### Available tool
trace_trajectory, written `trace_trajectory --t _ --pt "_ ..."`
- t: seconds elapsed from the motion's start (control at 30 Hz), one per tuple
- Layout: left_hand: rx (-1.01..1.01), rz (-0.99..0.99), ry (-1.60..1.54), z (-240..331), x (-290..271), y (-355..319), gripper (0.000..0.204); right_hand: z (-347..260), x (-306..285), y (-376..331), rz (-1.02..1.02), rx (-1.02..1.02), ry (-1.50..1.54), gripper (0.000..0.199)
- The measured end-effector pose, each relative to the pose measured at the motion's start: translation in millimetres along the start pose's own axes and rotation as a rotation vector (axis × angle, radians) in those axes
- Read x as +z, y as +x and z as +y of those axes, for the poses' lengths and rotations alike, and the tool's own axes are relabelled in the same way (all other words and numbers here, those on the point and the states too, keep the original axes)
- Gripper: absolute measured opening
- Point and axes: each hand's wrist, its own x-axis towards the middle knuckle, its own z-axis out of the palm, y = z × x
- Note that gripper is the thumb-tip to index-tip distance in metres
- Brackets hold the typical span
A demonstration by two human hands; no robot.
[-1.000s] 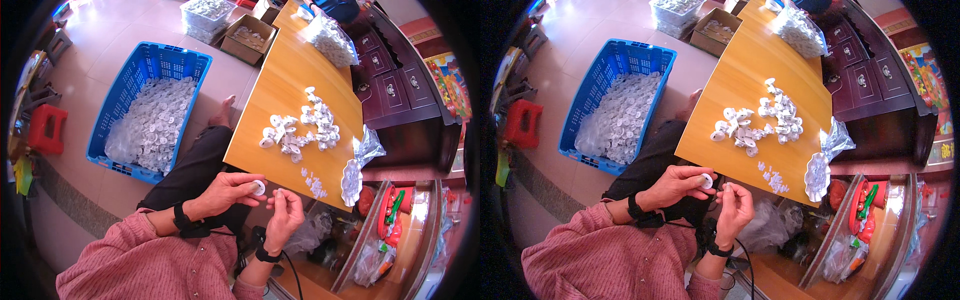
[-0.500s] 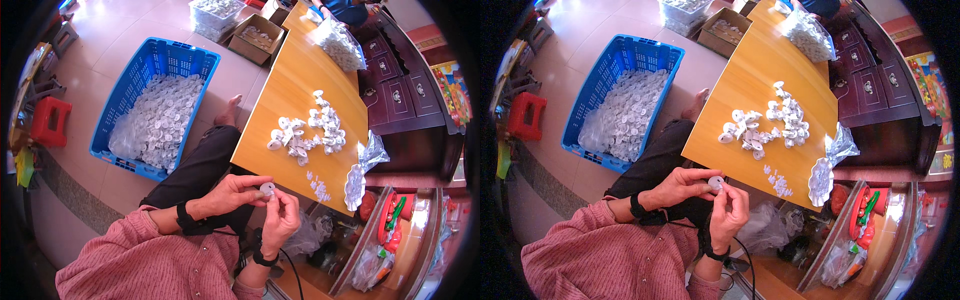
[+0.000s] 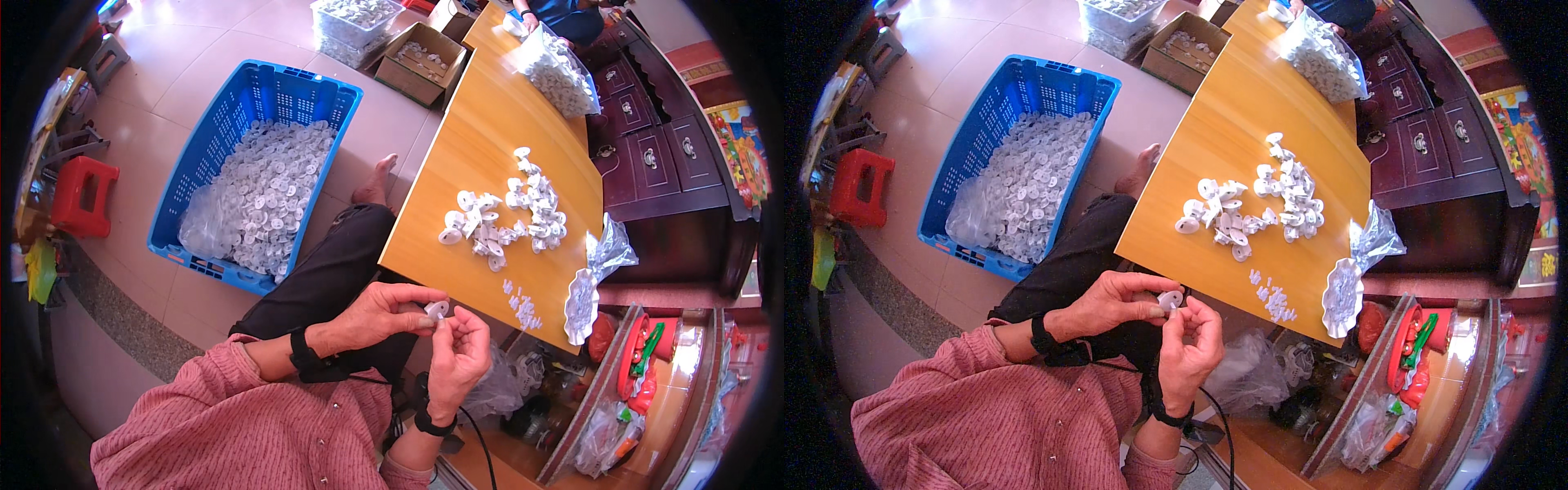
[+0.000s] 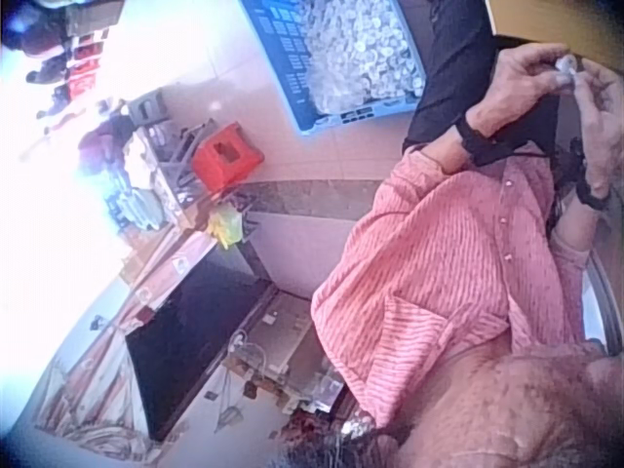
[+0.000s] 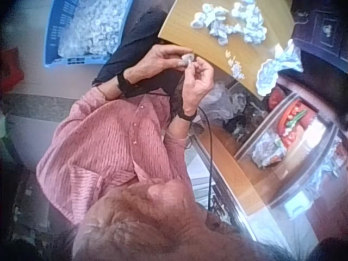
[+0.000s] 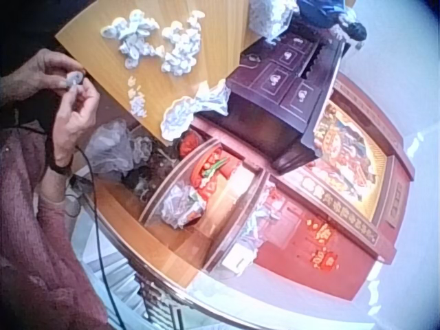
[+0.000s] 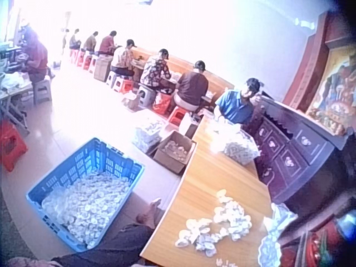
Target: Assembling small white plastic components by hand in a manufacturing environment.
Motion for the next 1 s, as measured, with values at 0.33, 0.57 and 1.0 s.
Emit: trace_trajectory --t 0.33,0.57,1.0 --pt "0.036 -0.035 0.073 4.7 1.4 -0.2 0.041 -3.3 -2.4 0.9 -0.042 0.058 0.048 0.024" --pt "0.134 -0.049 0.260 5.3 -2.7 -0.4 0.040 -8.6 -1.8 1.6 -0.068 0.092 0.064 0.025" --pt "0.135 0.017 0.151 6.0 -7.1 1.0 0.038 -15.8 -2.8 3.6 -0.085 0.132 0.019 0.017"
